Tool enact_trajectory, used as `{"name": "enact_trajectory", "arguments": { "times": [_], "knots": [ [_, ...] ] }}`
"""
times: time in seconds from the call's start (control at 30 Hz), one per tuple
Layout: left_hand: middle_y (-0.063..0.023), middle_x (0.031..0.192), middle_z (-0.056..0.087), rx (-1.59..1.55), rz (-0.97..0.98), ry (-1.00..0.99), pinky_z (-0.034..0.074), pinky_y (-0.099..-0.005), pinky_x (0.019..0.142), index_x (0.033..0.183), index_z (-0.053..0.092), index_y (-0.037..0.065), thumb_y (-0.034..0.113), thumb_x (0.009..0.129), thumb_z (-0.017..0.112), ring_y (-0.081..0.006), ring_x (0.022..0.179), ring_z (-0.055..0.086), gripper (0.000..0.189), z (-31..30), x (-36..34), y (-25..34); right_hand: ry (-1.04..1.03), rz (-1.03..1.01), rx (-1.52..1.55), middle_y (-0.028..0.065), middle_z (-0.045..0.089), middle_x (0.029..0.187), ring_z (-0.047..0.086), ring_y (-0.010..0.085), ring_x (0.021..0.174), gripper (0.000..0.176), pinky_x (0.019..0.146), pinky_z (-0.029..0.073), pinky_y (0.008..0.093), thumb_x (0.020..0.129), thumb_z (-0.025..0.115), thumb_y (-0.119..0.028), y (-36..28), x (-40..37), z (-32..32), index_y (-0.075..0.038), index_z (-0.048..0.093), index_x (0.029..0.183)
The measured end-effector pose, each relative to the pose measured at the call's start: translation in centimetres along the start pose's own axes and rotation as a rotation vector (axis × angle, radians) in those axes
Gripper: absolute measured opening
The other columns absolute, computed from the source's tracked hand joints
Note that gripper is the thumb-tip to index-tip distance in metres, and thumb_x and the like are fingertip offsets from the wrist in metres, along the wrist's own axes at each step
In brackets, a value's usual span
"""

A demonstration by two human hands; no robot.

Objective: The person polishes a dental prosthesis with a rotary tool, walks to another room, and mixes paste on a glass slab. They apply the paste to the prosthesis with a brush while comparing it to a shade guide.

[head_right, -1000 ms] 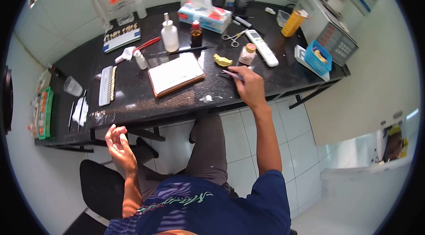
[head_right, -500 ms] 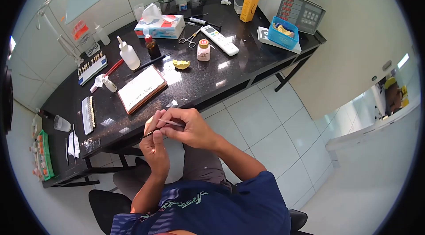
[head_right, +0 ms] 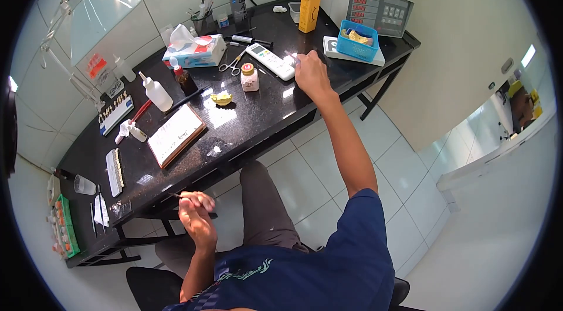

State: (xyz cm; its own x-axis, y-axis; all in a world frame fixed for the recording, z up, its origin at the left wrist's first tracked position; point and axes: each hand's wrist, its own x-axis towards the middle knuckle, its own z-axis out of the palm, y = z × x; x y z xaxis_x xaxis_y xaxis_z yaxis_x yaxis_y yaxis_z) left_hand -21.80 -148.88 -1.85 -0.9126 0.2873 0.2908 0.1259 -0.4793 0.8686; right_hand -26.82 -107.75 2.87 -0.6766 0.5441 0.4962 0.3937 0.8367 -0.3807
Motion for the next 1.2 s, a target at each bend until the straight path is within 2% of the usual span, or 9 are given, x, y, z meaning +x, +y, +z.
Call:
{"name": "enact_trajectory", "arguments": {
  "times": [0.07,0.23,0.33,0.4,0.57,0.73,0.8,1.07,1.2],
  "knots": [
    [-0.0051,0.071,0.044,0.005,-0.064,0.037,0.043,-0.0317,0.067,0.084,0.04,0.008,0.026,0.107,0.038,-0.0162,0.067,0.047,0.029,-1.6,-1.0,-0.5,0.133,-0.149,0.064,0.0197,0.059,0.108,0.062,0.0396,0.097,0.037,0.087,0.051,0.0443,0.087,0.066,-0.019,0.2,0.0,-0.3,-0.002,0.063,0.12],
    [-0.0079,0.073,0.05,0.146,-0.161,0.249,0.045,-0.0312,0.069,0.084,0.043,0.005,0.024,0.107,0.036,-0.0165,0.068,0.051,0.031,-7.4,-5.0,-1.7,0.443,0.002,-0.169,0.0167,0.057,0.115,0.062,0.035,0.105,0.039,0.087,0.052,0.0426,0.083,0.071,-0.015,5.6,2.7,-5.0,-0.005,0.062,0.119],
    [-0.0082,0.074,0.049,0.245,-0.239,0.342,0.046,-0.0318,0.071,0.084,0.044,0.004,0.023,0.107,0.036,-0.0171,0.069,0.052,0.031,-8.9,-6.6,-1.8,0.385,0.118,-0.311,0.0184,0.058,0.113,0.063,0.0361,0.104,0.037,0.084,0.054,0.0433,0.081,0.073,-0.012,9.6,4.0,-5.4,-0.004,0.062,0.116],
    [-0.0081,0.076,0.049,0.213,-0.223,0.347,0.046,-0.0321,0.071,0.085,0.044,0.004,0.02,0.107,0.036,-0.0174,0.069,0.052,0.029,-9.6,-7.2,-3.0,0.186,0.111,-0.37,0.0195,0.06,0.109,0.065,0.0378,0.099,0.034,0.082,0.055,0.0442,0.08,0.074,-0.011,11.4,4.7,-5.3,-0.002,0.062,0.111],
    [-0.0075,0.079,0.048,0.197,-0.233,0.364,0.048,-0.0327,0.072,0.085,0.044,0.004,0.015,0.106,0.037,-0.0187,0.07,0.054,0.025,-8.8,-8.0,-3.3,0.273,-0.001,-0.34,0.0173,0.063,0.095,0.064,0.0391,0.09,0.023,0.077,0.052,0.0485,0.081,0.071,-0.008,12.5,5.0,-5.9,-0.007,0.06,0.102],
    [-0.0071,0.076,0.049,0.225,-0.226,0.335,0.049,-0.0321,0.07,0.084,0.045,0.003,0.018,0.107,0.039,-0.0177,0.068,0.054,0.028,-8.8,-8.0,-3.4,0.259,-0.092,-0.225,0.0161,0.062,0.094,0.064,0.0381,0.089,0.021,0.076,0.052,0.0478,0.083,0.069,-0.008,9.7,4.2,-6.5,-0.006,0.059,0.101],
    [-0.0071,0.075,0.05,0.231,-0.226,0.324,0.049,-0.0321,0.07,0.084,0.046,0.003,0.019,0.107,0.04,-0.0175,0.067,0.054,0.029,-8.7,-7.8,-3.5,0.256,-0.259,-0.132,0.0185,0.063,0.098,0.065,0.0396,0.09,0.019,0.077,0.053,0.0462,0.082,0.069,-0.004,8.2,4.3,-6.2,-0.003,0.061,0.099],
    [-0.0064,0.072,0.053,0.338,-0.154,0.288,0.047,-0.0289,0.068,0.084,0.051,0.001,0.024,0.107,0.04,-0.0149,0.067,0.055,0.034,-8.8,-6.7,-3.3,0.045,-0.302,-0.061,0.0169,0.062,0.099,0.065,0.0382,0.091,0.019,0.079,0.053,0.0463,0.083,0.069,-0.006,4.6,7.7,-1.1,-0.005,0.06,0.1],
    [-0.0042,0.07,0.056,0.385,-0.228,0.378,0.044,-0.0248,0.066,0.09,0.057,0.0,0.026,0.107,0.041,-0.0111,0.066,0.054,0.034,-9.2,-7.3,-3.6,-0.044,-0.263,0.064,0.0156,0.064,0.102,0.068,0.0324,0.082,0.03,0.078,0.054,0.0439,0.08,0.075,-0.014,5.2,8.8,0.9,-0.008,0.063,0.107]
  ]
}}
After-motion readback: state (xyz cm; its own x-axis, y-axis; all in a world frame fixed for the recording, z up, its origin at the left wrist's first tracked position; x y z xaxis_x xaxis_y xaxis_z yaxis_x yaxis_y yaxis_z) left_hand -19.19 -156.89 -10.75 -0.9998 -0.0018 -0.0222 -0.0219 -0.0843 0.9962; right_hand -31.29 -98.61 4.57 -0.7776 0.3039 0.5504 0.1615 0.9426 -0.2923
